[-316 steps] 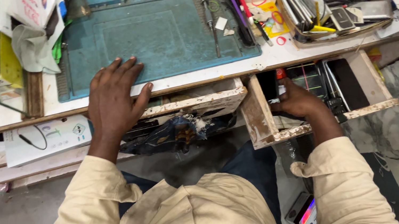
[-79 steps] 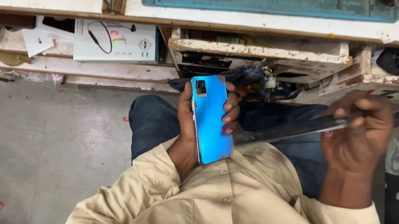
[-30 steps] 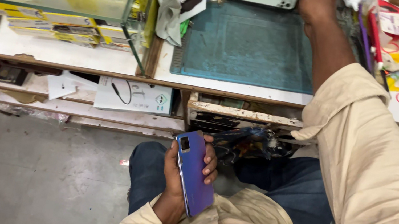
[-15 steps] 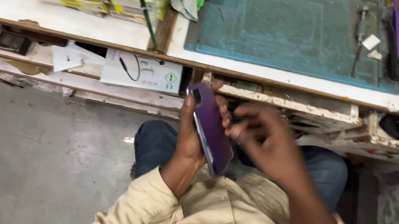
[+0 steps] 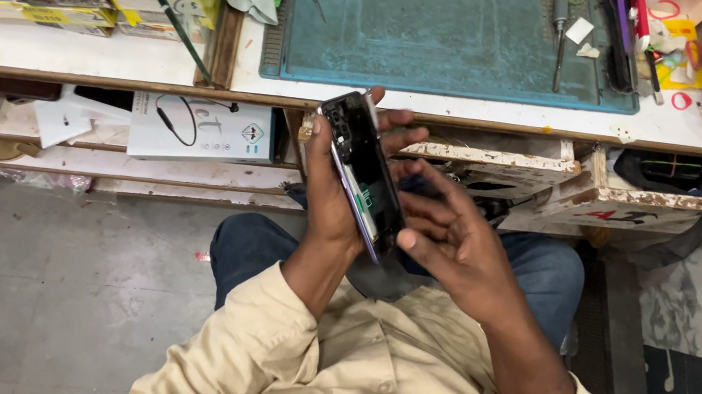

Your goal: The person opens a drawer and retrieves a smartphone, then removes the back cover to expose the internal components. They use a screwdriver to unscrew several screws from the phone's internal frame while seated at a cluttered workbench.

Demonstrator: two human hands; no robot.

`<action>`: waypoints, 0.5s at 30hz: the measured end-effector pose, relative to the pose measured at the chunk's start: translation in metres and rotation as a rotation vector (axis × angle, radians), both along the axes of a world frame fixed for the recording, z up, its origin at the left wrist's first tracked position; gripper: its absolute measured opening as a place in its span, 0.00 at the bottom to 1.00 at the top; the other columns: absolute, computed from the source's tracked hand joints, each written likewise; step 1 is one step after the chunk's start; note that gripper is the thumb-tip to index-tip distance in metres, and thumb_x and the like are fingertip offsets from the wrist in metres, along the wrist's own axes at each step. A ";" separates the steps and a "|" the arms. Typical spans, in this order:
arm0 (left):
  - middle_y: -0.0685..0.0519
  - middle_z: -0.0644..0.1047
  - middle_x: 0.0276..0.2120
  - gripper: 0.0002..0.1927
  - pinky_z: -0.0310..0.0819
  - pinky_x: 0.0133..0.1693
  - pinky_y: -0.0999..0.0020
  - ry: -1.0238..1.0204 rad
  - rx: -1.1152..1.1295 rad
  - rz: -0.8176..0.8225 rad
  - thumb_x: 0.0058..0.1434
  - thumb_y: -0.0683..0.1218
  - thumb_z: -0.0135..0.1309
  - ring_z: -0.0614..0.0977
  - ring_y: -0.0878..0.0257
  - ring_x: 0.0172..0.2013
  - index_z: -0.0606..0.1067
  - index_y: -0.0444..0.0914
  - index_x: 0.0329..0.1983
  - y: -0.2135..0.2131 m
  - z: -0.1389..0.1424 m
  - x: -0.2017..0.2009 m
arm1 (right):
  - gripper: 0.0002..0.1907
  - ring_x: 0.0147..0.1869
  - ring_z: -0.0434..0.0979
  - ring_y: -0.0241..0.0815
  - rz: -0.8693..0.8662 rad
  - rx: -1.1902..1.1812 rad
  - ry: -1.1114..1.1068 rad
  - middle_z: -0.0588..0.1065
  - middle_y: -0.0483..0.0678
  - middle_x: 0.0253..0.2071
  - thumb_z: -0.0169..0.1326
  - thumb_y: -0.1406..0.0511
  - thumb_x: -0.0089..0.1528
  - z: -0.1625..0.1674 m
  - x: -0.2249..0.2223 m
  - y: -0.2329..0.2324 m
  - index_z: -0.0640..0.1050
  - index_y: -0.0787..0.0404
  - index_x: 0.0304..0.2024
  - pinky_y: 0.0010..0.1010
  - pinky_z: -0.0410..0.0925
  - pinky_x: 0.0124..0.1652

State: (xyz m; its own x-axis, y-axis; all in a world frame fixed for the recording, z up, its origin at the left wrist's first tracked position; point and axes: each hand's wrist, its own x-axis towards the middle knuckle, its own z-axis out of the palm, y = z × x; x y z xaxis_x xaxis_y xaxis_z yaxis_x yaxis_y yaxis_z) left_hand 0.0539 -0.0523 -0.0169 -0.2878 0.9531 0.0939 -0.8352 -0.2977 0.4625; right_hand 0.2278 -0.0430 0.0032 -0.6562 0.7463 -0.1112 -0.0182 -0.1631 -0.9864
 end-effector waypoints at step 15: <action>0.37 0.69 0.69 0.47 0.81 0.53 0.51 -0.178 0.218 -0.202 0.74 0.75 0.27 0.78 0.48 0.59 0.56 0.36 0.80 0.021 -0.009 -0.005 | 0.28 0.68 0.75 0.47 -0.115 -0.164 0.373 0.73 0.58 0.64 0.50 0.59 0.72 -0.004 0.020 0.011 0.64 0.68 0.69 0.47 0.71 0.64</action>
State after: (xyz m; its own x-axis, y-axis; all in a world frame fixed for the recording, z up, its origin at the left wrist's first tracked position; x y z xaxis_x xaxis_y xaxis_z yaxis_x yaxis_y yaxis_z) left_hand 0.0494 -0.0314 -0.0257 -0.1253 0.9554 0.2674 -0.9492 -0.1939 0.2478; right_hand 0.2477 -0.0322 -0.0004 -0.5874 0.8093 -0.0050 -0.3964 -0.2931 -0.8700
